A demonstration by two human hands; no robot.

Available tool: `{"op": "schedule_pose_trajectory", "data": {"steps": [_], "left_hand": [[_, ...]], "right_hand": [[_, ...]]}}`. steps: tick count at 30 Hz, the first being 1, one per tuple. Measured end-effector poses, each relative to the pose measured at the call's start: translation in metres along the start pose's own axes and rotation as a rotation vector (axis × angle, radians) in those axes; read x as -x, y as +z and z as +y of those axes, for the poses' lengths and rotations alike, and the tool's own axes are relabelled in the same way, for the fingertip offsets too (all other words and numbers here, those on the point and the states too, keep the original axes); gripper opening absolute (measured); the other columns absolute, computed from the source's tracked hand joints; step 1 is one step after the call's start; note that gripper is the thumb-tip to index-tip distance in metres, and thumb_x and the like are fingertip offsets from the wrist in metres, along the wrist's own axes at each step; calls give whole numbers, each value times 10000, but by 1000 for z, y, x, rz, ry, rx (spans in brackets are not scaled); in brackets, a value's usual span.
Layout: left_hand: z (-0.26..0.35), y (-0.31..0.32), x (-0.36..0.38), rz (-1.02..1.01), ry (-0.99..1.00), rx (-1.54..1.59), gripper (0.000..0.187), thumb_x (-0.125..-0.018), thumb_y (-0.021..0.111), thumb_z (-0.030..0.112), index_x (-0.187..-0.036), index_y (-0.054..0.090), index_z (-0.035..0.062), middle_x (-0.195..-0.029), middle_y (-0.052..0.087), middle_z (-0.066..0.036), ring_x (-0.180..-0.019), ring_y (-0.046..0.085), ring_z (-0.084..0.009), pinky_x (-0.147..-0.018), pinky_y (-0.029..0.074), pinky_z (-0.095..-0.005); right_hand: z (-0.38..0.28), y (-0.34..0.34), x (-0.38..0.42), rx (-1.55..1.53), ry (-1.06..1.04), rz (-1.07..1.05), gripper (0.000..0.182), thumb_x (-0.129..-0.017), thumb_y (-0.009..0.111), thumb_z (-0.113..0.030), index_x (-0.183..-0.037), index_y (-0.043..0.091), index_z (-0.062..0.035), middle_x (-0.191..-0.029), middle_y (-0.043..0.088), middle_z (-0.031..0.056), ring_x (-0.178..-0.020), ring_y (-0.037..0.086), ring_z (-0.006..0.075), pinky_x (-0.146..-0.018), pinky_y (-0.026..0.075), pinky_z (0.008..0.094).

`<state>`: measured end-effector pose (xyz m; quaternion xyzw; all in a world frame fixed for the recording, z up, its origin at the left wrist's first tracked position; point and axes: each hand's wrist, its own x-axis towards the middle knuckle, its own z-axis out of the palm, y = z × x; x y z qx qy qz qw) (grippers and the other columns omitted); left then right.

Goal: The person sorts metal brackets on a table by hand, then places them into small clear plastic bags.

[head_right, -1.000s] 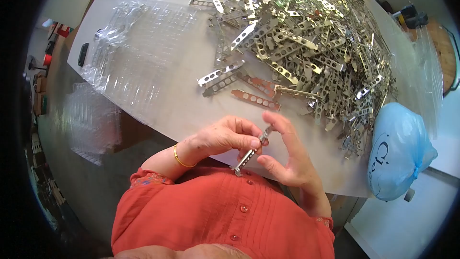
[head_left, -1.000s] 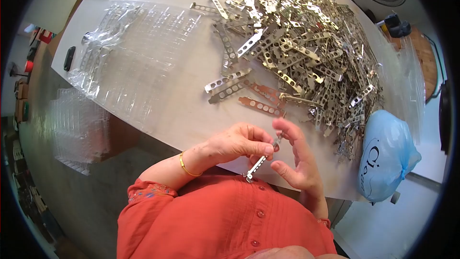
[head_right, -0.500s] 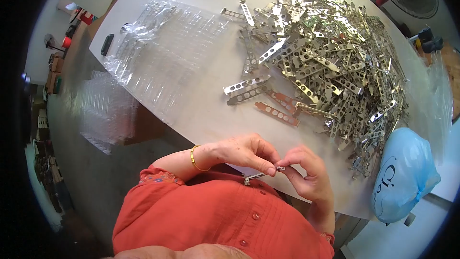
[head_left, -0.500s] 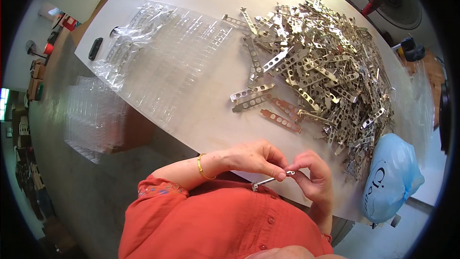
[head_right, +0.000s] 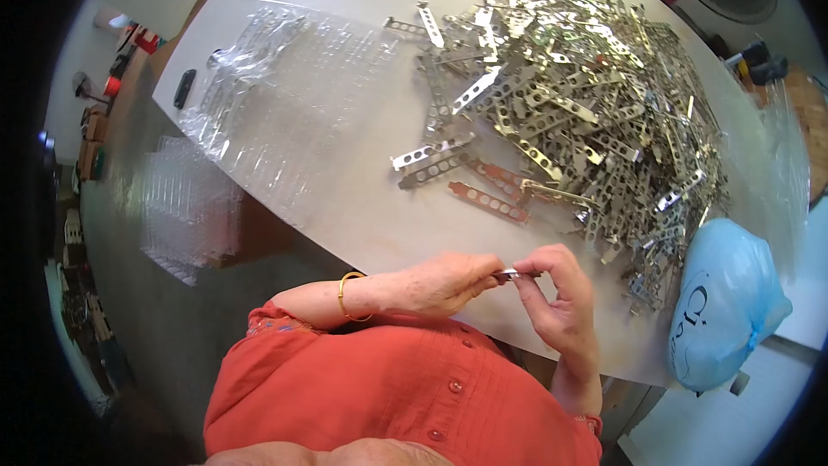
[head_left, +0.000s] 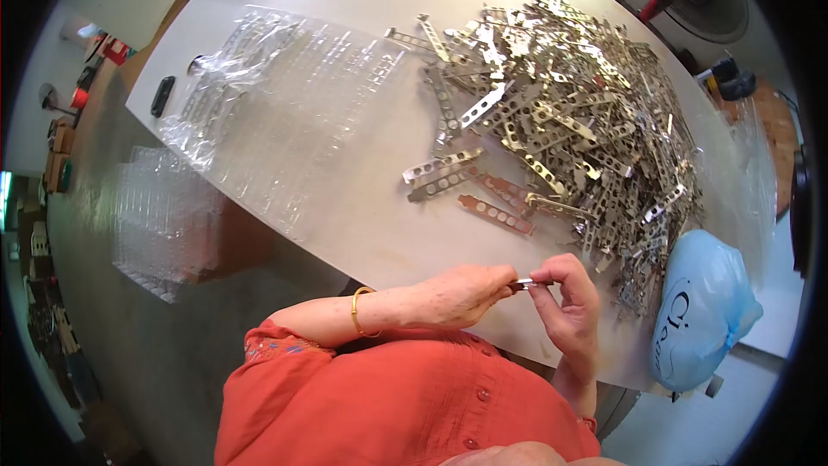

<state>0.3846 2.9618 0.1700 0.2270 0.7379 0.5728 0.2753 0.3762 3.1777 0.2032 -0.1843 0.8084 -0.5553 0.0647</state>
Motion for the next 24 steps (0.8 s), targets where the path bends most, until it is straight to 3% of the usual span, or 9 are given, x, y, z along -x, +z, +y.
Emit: {"op": "schedule_pose_trajectory", "data": {"steps": [4, 6, 12, 17, 20, 24], "left_hand": [[2, 0, 2, -48, -21, -27, 180, -1046, 482, 154, -1128, 533, 3, -916, 625, -242, -854, 602, -438, -734, 468, -486], [-2, 2, 3, 33, 32, -43, 171, -1039, 484, 132, -1132, 538, 0, -917, 626, -234, -844, 595, -445, -730, 467, -488], [-3, 2, 6, 60, -23, -33, 136, -1042, 475, 90, -1110, 561, 11, -785, 535, -89, -702, 511, -183, -659, 449, -334], [5, 3, 4, 31, -57, -45, 135, -1057, 466, 118, -1070, 551, 13, -746, 497, -47, -675, 475, -151, -633, 423, -310], [9, 4, 3, 36, -80, -24, 143, -1063, 461, 129, -1046, 545, 15, -724, 476, -28, -661, 452, -137, -622, 408, -295], [5, 8, 3, 38, -102, -10, 151, -1065, 460, 139, -1029, 543, 18, -702, 471, -22, -648, 449, -128, -610, 399, -289]], "right_hand": [[3, -1, 1, -1, -8, -10, 208, -820, 694, 82, -998, 652, -18, -930, 635, 83, -843, 620, 190, -754, 491, 294], [0, -1, 1, 26, 10, 14, 213, -828, 698, 70, -1017, 652, -16, -937, 636, 83, -844, 627, 187, -756, 502, 295], [-2, -12, 13, -18, 61, 182, 179, -900, 689, 30, -1074, 655, 2, -1008, 650, 76, -908, 641, 149, -783, 520, 277], [-1, -44, 37, 199, -23, 381, 161, -908, 688, 11, -1063, 644, -6, -965, 667, 82, -844, 655, 155, -750, 529, 278], [-13, -68, 59, 441, -54, 702, 142, -910, 665, 40, -1044, 655, -8, -943, 672, 88, -821, 641, 149, -747, 519, 267], [-17, -111, 98, 515, -111, 1179, 100, -958, 611, 21, -1055, 631, 10, -986, 647, 71, -882, 616, 141, -795, 509, 258]]}}
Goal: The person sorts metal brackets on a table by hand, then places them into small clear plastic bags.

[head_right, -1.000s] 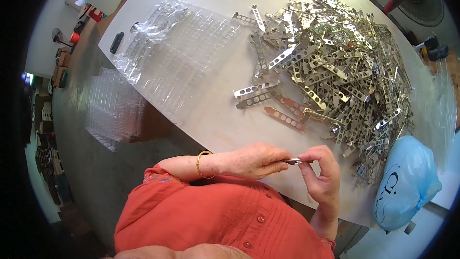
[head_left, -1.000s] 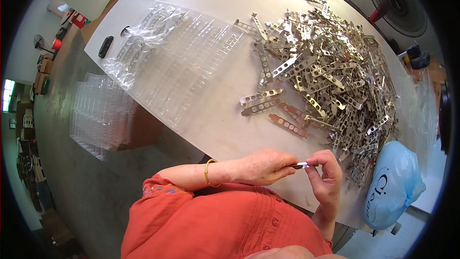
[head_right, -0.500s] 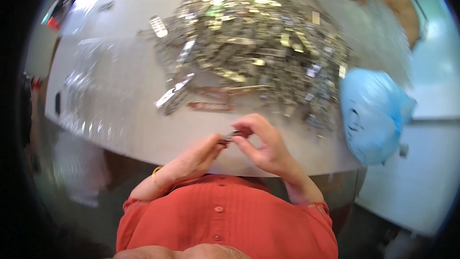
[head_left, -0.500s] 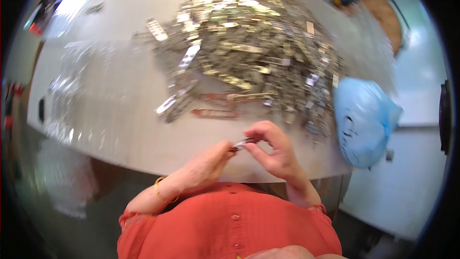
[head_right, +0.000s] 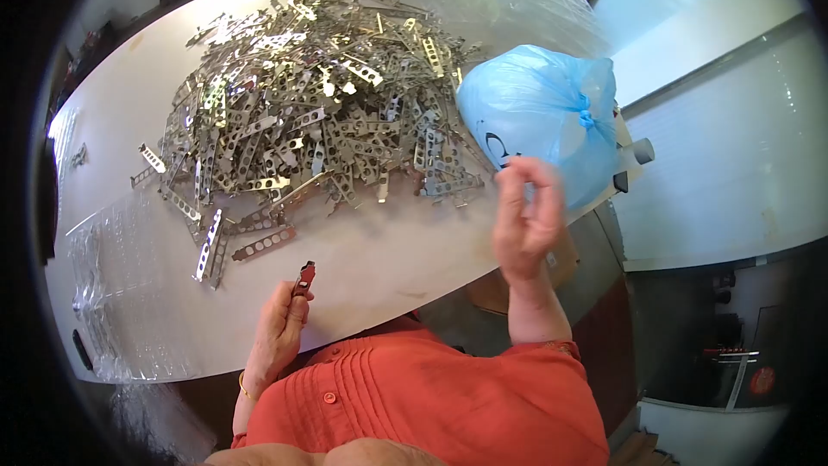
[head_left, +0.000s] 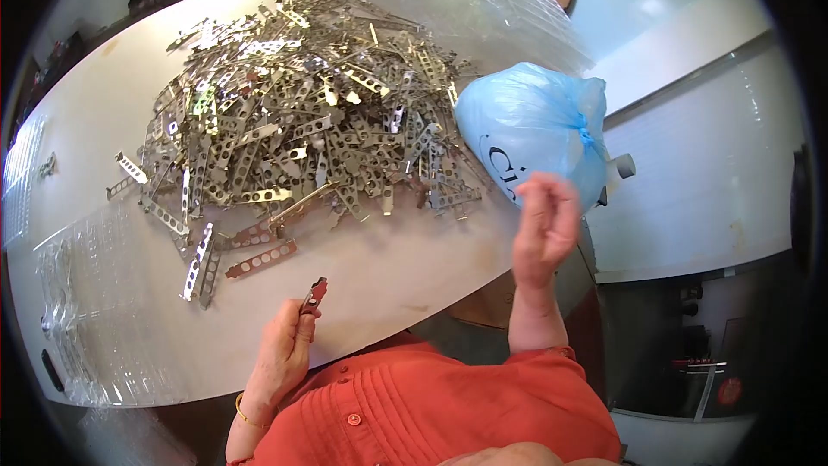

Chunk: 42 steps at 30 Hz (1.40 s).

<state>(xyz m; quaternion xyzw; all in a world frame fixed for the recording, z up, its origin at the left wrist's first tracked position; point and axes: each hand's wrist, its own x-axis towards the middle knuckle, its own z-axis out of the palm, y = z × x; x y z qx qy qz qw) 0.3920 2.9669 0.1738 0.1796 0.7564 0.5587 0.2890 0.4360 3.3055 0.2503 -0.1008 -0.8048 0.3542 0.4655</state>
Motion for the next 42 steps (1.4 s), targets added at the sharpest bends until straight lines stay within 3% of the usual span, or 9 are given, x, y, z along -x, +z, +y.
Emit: {"op": "schedule_pose_trajectory", "data": {"steps": [7, 9, 10, 14, 20, 26, 33, 38, 42], "left_hand": [[5, 5, -2, -4, 40, -41, 123, -1041, 476, 110, -1018, 552, 16, -684, 513, -70, -616, 493, -188, -595, 418, -331], [6, 5, -1, -9, 22, -49, 121, -1035, 480, 102, -1014, 555, 10, -688, 530, -77, -619, 511, -196, -601, 426, -336], [5, 5, -1, -9, 33, -51, 121, -1035, 480, 102, -1014, 555, 10, -688, 530, -77, -619, 511, -196, -601, 426, -336], [-5, 8, -1, -17, 50, -57, 142, -1050, 453, 109, -1014, 554, 16, -698, 496, -15, -621, 464, -110, -578, 403, -280], [-7, 6, 3, -15, 2, -30, 136, -1050, 470, 119, -1031, 558, 17, -708, 519, -39, -639, 495, -140, -601, 422, -298], [-7, 5, 4, -34, -44, 16, 128, -1045, 485, 122, -1039, 556, 17, -717, 538, -69, -657, 518, -173, -627, 442, -319], [-10, 5, 3, -30, -38, 40, 121, -1044, 488, 117, -1035, 557, 18, -716, 545, -66, -651, 522, -167, -625, 446, -313], [-8, 5, 3, -32, -45, 36, 125, -1045, 488, 120, -1036, 558, 16, -712, 551, -67, -651, 532, -164, -619, 446, -311], [-11, 6, 3, -29, -44, 44, 131, -1047, 485, 122, -1034, 557, 13, -709, 550, -65, -647, 530, -162, -615, 445, -309]], "right_hand": [[44, -58, -55, 321, -15, 221, 115, -1009, 559, -81, -1050, 634, -6, -1000, 663, 85, -903, 631, 179, -820, 501, 323], [51, -62, -66, 524, 38, -88, 126, -985, 581, -83, -1052, 650, -2, -1003, 681, 130, -918, 655, 222, -815, 505, 334], [53, -57, -65, 467, 39, -123, 156, -955, 565, -48, -1067, 662, 2, -1028, 684, 181, -963, 665, 329, -831, 514, 398], [56, -45, -77, 773, 54, -330, 263, -907, 518, -4, -1146, 598, 70, -1067, 646, 308, -1034, 598, 502, -883, 487, 519], [70, -37, -106, 1047, 51, -326, 255, -903, 541, -56, -1126, 558, 65, -1020, 648, 319, -987, 625, 488, -859, 508, 526], [52, -27, -109, 992, 71, -220, 204, -875, 589, -110, -1020, 563, 32, -910, 684, 265, -825, 661, 466, -761, 532, 528], [70, -29, -108, 1079, 74, -152, 207, -854, 602, -106, -992, 563, 43, -914, 673, 275, -836, 660, 467, -753, 529, 523], [79, -23, -111, 676, -102, -164, 97, -825, 595, -26, -894, 556, 30, -892, 672, 235, -822, 657, 444, -727, 509, 498], [76, -21, -111, 605, -2, -107, 62, -819, 600, -7, -859, 562, 22, -882, 671, 209, -840, 660, 404, -724, 498, 474]]}}
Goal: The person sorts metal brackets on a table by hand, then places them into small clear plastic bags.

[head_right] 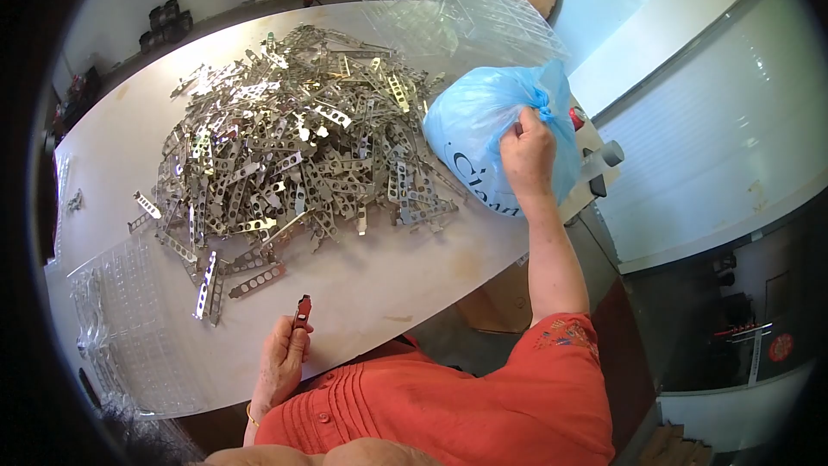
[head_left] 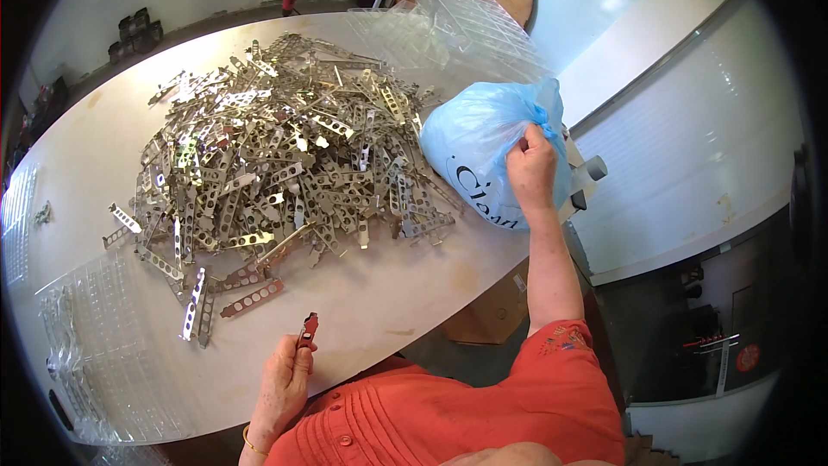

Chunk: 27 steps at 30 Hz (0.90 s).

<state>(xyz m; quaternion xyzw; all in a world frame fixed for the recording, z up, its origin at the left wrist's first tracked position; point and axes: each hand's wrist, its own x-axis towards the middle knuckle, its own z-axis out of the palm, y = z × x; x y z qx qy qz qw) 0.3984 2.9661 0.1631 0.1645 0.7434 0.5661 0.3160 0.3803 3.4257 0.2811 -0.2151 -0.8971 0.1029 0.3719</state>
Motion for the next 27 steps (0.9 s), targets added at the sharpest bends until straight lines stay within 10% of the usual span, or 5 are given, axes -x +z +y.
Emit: {"op": "schedule_pose_trajectory", "data": {"steps": [11, 20, 27], "left_hand": [[0, 2, 0, 8, 9, 16, 134, -1049, 484, 123, -1032, 553, 9, -713, 545, -59, -648, 524, -157, -617, 444, -309], [-2, 3, 2, 8, 15, 29, 125, -1047, 477, 113, -1034, 550, 12, -709, 532, -42, -647, 506, -136, -613, 436, -297], [-6, 3, 4, 11, 10, 49, 142, -1056, 477, 134, -1036, 550, 15, -704, 528, -37, -639, 503, -134, -609, 435, -293]], "right_hand": [[-5, -14, 34, -129, 13, 149, 130, -842, 695, -41, -857, 566, -46, -799, 600, 9, -680, 547, 114, -648, 461, 273], [-20, -25, 54, -355, 26, 170, 391, -868, 669, -40, -1238, 542, -29, -896, 582, 27, -773, 533, 108, -701, 474, 274], [-11, -27, 53, -464, 138, 174, 258, -965, 652, -100, -1201, 584, -24, -894, 583, 11, -770, 527, 80, -700, 472, 248]]}}
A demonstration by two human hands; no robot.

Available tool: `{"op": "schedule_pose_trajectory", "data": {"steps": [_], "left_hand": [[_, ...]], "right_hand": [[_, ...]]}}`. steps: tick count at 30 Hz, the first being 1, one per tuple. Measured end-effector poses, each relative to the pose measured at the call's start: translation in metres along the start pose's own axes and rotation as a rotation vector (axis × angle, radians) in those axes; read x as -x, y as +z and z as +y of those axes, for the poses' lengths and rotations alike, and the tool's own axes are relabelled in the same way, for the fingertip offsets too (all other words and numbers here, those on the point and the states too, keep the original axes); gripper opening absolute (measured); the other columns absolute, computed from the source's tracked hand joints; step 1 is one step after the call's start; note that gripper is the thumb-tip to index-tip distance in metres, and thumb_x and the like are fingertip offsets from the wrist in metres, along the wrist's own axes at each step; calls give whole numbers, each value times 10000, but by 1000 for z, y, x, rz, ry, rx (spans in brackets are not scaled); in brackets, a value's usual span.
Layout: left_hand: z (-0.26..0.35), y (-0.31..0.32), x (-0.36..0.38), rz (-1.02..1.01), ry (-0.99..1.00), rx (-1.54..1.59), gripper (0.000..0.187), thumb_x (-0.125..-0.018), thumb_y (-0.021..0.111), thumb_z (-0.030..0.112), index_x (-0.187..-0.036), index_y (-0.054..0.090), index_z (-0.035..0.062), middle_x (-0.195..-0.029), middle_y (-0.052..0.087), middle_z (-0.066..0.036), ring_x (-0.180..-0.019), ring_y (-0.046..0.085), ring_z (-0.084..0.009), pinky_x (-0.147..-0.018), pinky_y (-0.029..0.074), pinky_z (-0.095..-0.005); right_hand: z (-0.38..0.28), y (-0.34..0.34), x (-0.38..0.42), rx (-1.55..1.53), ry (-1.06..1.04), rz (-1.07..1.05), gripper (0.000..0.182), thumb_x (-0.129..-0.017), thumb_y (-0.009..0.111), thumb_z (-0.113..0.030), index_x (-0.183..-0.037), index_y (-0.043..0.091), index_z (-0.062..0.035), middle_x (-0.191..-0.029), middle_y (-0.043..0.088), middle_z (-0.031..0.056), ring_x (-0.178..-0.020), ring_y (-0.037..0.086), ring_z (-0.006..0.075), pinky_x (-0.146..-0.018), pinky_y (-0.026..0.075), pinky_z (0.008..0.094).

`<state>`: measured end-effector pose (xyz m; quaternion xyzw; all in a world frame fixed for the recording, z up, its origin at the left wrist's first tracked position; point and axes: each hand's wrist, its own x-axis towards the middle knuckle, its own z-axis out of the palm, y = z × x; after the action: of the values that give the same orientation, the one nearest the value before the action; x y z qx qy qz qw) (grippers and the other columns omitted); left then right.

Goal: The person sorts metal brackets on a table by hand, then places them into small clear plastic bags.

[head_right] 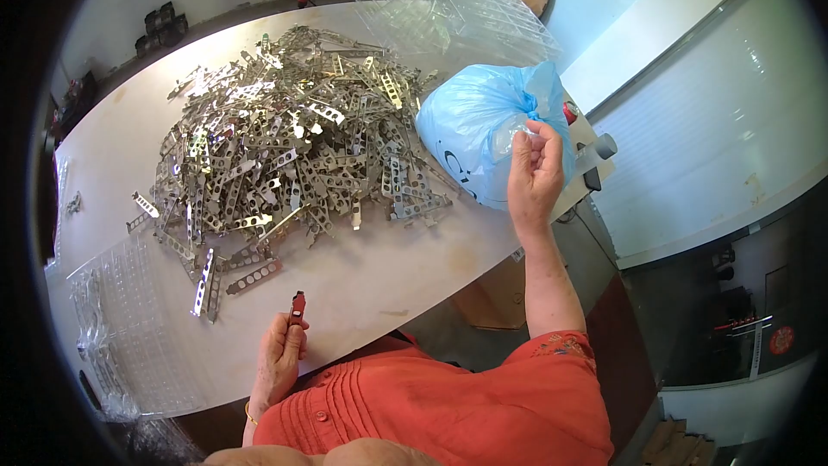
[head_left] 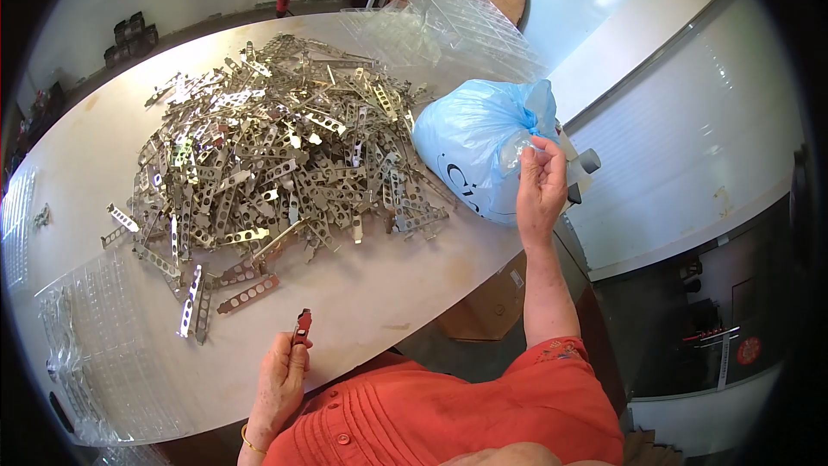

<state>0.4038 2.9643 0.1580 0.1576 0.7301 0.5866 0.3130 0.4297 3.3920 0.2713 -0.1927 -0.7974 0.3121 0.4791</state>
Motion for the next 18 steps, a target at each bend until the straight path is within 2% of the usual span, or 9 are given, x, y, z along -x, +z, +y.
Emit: {"op": "schedule_pose_trajectory", "data": {"steps": [3, 6, 8, 12, 18], "left_hand": [[0, -1, 0, 0, 8, -20, 155, -1062, 478, 154, -1036, 550, 20, -706, 524, -27, -640, 502, -126, -608, 435, -287], [-1, 1, 0, 19, 8, 43, 175, -1068, 474, 177, -1037, 552, 24, -706, 520, -13, -641, 499, -110, -603, 430, -277], [-3, 1, 0, 19, 7, 61, 183, -1071, 472, 185, -1039, 554, 25, -706, 519, -9, -641, 497, -103, -597, 426, -272], [-1, 0, -1, 17, 7, 62, 200, -1076, 465, 200, -1042, 554, 24, -706, 514, -2, -637, 491, -89, -585, 417, -260], [-4, 0, -1, 26, 28, 169, 209, -1084, 459, 205, -1040, 552, 23, -706, 502, 16, -625, 470, -79, -580, 405, -243]], "right_hand": [[8, -2, -1, -62, 16, 5, 192, -988, 628, -94, -1165, 607, -23, -911, 582, 11, -770, 528, 74, -696, 467, 235], [0, -3, 5, -30, -14, 32, 258, -980, 627, -82, -1223, 565, -19, -937, 581, 19, -790, 535, 75, -715, 468, 237], [-13, 0, 13, -30, -91, 59, 336, -986, 605, -57, -1298, 487, -17, -952, 578, 9, -822, 529, 64, -756, 455, 226], [-12, -1, 30, -77, -41, 90, 398, -952, 618, -17, -1312, 450, 5, -962, 582, 37, -841, 542, 84, -785, 458, 236], [-26, -7, 53, -292, 149, 157, 250, -934, 608, 30, -1170, 534, -4, -978, 580, 70, -863, 551, 119, -803, 478, 285]]}}
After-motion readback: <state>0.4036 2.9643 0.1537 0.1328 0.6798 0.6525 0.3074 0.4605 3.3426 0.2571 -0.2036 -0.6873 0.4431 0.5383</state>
